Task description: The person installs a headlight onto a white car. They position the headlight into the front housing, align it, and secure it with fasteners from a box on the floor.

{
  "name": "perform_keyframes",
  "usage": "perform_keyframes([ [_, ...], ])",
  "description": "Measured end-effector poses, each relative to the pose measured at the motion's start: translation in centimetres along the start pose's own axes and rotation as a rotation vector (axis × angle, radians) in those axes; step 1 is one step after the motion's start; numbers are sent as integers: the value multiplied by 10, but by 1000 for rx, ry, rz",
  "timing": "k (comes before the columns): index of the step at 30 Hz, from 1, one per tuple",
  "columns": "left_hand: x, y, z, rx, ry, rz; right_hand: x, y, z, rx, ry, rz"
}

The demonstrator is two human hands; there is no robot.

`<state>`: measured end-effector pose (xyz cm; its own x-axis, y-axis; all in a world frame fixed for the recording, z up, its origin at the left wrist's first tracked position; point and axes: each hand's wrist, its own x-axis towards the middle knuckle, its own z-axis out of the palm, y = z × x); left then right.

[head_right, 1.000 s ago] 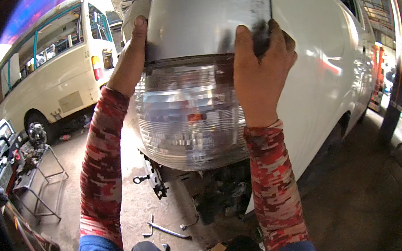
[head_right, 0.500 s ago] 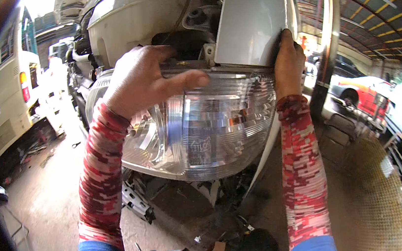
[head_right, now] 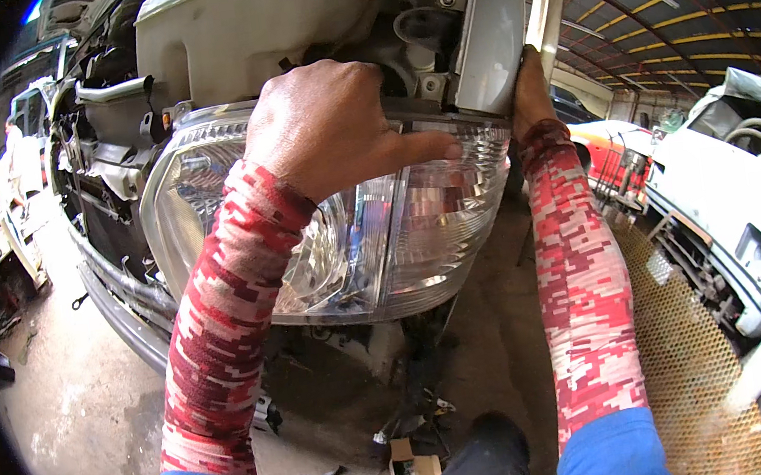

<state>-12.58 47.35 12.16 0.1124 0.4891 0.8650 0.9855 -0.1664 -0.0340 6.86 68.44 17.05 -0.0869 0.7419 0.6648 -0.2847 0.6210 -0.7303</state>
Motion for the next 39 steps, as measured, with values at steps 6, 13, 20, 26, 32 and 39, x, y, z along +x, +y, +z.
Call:
perform_keyframes([
  [6, 1, -1, 5, 7, 84, 28, 5, 3, -5, -52, 16, -38],
  [13, -3, -5, 12, 23, 103, 62, -1, 8, -7, -125, 118, -145],
  [20, -5, -6, 12, 12, 106, 74, 5, 7, -5, -20, 114, -86],
  [26, -7, -8, 13, 2, 123, 90, 2, 8, -11, -68, -10, -107],
  [32, -7, -5, 12, -11, 131, 90, 3, 6, -8, -81, -47, -175],
  [39, -6, -5, 17, 20, 200, 115, -5, 8, -7, -68, 28, -141],
])
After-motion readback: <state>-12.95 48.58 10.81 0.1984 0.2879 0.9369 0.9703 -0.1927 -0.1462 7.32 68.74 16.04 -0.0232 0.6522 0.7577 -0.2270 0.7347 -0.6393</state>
